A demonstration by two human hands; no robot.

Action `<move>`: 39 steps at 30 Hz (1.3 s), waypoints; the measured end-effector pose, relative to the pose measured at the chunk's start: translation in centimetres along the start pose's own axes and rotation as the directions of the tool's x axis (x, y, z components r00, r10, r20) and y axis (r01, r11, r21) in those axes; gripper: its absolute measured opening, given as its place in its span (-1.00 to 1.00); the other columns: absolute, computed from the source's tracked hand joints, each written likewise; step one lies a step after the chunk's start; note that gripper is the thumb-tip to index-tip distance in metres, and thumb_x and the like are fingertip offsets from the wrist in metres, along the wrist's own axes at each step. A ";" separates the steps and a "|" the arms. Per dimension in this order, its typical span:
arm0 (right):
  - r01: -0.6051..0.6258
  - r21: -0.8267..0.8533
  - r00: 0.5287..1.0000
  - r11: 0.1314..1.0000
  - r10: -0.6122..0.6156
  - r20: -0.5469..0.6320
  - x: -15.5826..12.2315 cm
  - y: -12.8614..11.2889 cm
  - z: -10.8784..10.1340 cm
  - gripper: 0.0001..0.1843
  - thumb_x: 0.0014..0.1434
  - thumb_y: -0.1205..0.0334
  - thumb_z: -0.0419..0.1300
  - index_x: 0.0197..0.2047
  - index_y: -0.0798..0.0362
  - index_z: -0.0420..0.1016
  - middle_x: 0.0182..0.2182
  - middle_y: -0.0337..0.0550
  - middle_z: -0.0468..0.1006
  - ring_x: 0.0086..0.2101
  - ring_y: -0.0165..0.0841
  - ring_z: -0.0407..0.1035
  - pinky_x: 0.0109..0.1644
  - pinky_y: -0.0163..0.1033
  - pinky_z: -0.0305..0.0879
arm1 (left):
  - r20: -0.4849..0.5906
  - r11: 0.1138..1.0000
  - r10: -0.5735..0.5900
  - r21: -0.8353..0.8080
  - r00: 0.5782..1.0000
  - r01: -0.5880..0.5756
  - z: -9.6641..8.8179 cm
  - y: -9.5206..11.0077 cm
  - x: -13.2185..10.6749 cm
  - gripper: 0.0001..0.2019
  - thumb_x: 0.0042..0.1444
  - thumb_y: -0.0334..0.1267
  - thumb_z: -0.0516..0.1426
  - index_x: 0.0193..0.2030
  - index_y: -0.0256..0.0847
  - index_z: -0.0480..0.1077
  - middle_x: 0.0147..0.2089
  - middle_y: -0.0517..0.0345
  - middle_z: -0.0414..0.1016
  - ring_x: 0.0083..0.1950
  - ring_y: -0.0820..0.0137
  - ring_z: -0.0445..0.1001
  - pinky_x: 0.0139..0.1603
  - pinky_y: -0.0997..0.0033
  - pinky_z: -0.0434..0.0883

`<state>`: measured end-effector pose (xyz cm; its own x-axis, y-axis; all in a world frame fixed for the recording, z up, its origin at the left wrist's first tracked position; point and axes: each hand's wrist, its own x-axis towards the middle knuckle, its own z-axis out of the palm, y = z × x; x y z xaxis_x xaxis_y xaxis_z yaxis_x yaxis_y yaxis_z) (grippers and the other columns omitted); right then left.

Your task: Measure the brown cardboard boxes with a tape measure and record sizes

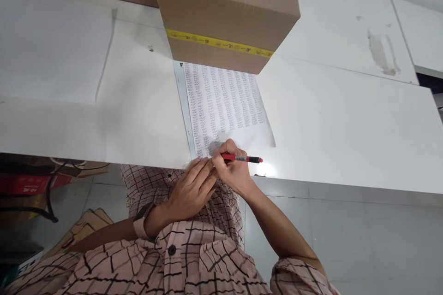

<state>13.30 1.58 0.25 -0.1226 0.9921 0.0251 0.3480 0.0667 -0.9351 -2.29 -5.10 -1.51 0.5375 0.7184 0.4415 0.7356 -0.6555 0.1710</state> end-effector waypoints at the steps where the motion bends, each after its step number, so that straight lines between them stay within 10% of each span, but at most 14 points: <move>1: 0.003 -0.009 1.000 1.000 -0.003 0.004 0.0 0.0 0.0 -0.70 0.28 0.28 0.17 -0.43 -0.02 0.13 -0.56 -0.38 0.21 -0.53 -0.47 0.12 -0.44 -0.26 0.09 | -0.002 1.000 -0.001 0.001 1.000 0.001 0.0 0.0 0.0 -0.60 0.29 -0.36 0.08 0.20 -0.55 0.34 0.20 -0.33 0.50 0.27 -0.01 0.44 0.36 -0.02 0.33; 39: -0.009 -0.015 0.999 1.000 0.008 -0.047 0.1 -0.5 0.1 -0.71 0.24 0.33 0.15 -0.44 -0.03 0.13 -0.56 -0.39 0.18 -0.53 -0.47 0.10 -0.44 -0.26 0.07 | 0.015 1.000 -0.004 0.009 1.000 0.004 0.1 0.0 -0.1 -0.59 0.31 -0.34 0.07 0.23 -0.52 0.33 0.24 -0.31 0.48 0.29 0.02 0.42 0.35 -0.01 0.36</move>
<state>12.96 1.68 0.70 -0.0759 0.9965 0.0344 0.3628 0.0597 -0.9299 -2.33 -5.16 -1.66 0.5408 0.7245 0.4273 0.7414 -0.6506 0.1646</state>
